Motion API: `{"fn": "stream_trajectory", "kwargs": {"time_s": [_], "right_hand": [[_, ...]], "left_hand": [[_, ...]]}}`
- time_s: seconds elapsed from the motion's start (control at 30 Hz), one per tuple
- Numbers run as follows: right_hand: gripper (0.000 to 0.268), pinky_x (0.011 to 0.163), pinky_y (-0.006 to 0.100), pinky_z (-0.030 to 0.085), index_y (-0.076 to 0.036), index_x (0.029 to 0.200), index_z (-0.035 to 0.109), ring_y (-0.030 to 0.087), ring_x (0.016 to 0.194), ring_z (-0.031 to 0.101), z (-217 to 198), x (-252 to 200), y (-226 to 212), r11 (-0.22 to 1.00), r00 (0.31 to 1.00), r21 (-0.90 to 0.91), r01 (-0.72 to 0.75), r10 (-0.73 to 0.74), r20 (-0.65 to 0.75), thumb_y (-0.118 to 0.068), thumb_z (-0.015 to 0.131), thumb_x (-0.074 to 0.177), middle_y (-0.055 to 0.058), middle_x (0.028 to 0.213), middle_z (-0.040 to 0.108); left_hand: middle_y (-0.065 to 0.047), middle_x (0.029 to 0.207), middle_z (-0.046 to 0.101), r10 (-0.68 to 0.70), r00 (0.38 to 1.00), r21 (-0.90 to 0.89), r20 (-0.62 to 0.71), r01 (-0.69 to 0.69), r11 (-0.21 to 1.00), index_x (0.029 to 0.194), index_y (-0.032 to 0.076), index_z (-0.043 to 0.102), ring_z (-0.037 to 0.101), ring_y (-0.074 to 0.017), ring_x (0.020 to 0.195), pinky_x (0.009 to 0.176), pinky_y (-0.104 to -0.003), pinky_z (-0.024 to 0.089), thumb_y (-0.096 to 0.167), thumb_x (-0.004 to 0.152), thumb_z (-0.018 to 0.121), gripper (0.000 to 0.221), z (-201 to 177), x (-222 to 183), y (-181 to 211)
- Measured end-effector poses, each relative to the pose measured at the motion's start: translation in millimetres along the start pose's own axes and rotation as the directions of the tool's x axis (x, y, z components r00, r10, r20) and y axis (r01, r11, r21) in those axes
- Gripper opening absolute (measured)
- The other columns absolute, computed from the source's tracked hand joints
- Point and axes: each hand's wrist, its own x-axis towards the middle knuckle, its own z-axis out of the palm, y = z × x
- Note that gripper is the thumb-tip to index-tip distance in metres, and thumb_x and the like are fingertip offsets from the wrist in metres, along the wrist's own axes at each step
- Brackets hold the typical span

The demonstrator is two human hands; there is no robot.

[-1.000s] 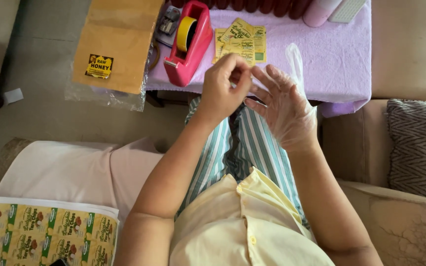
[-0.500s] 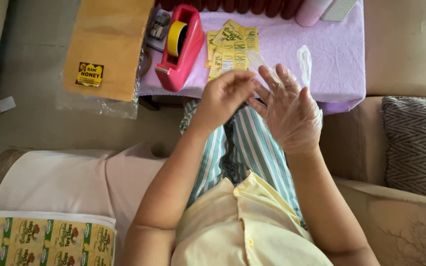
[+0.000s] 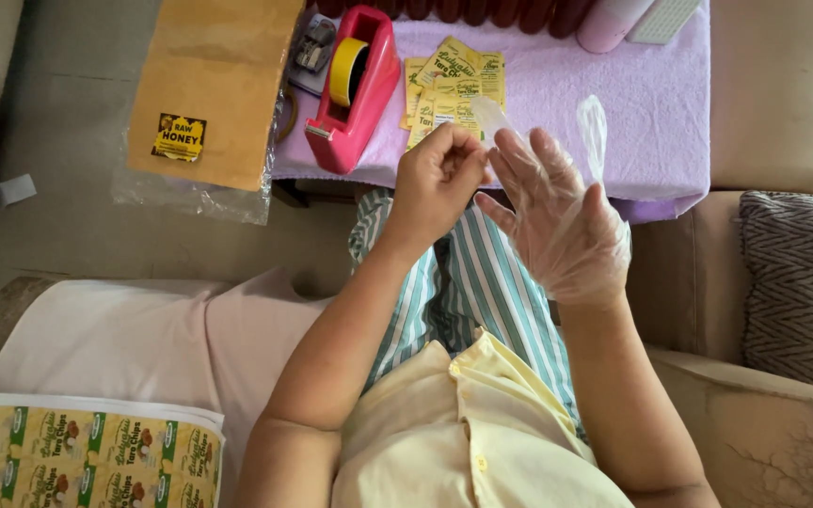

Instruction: Sorting food packets into a container and organizing shipping envelopes at a packing station.

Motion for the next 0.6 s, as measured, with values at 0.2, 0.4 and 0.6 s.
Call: {"fn": "stream_trajectory", "kwargs": {"time_s": [0.2,0.4,0.6], "right_hand": [[0.072,0.134,0.053,0.016,-0.022,0.165,0.020,0.031,0.168,0.004,9,-2,-15,0.997,0.991,-0.070,-0.009,0.018,0.130,-0.056,0.049,0.109,0.011,0.179,0.005],[0.075,0.128,0.048,0.032,-0.012,0.158,0.040,0.034,0.157,0.036,8,-9,-6,0.991,0.998,-0.124,-0.052,0.056,0.030,-0.058,0.062,0.103,0.021,0.166,0.037],[0.091,0.122,0.063,0.027,-0.007,0.157,0.037,0.040,0.146,0.043,4,-6,12,0.985,0.978,-0.147,-0.087,0.057,-0.198,-0.062,0.064,0.090,0.023,0.145,0.056]], "left_hand": [[-0.004,0.081,0.067,-0.078,0.982,-0.038,-0.175,0.072,0.997,0.093,0.012,0.057,0.079,-0.0210,0.078,0.068,-0.026,0.062,0.017,0.099,0.058,0.008,2,4,-13],[-0.006,0.098,0.062,-0.081,0.978,-0.109,-0.192,0.061,0.992,0.101,0.010,0.058,0.063,-0.0167,0.087,0.074,-0.025,0.062,0.017,0.103,0.056,0.007,-19,7,-8],[-0.013,0.109,0.067,0.240,0.945,-0.092,0.223,-0.225,0.970,0.131,0.008,0.062,0.068,-0.0251,0.101,0.097,-0.043,0.055,0.032,0.096,0.078,0.045,-12,6,2]]}}
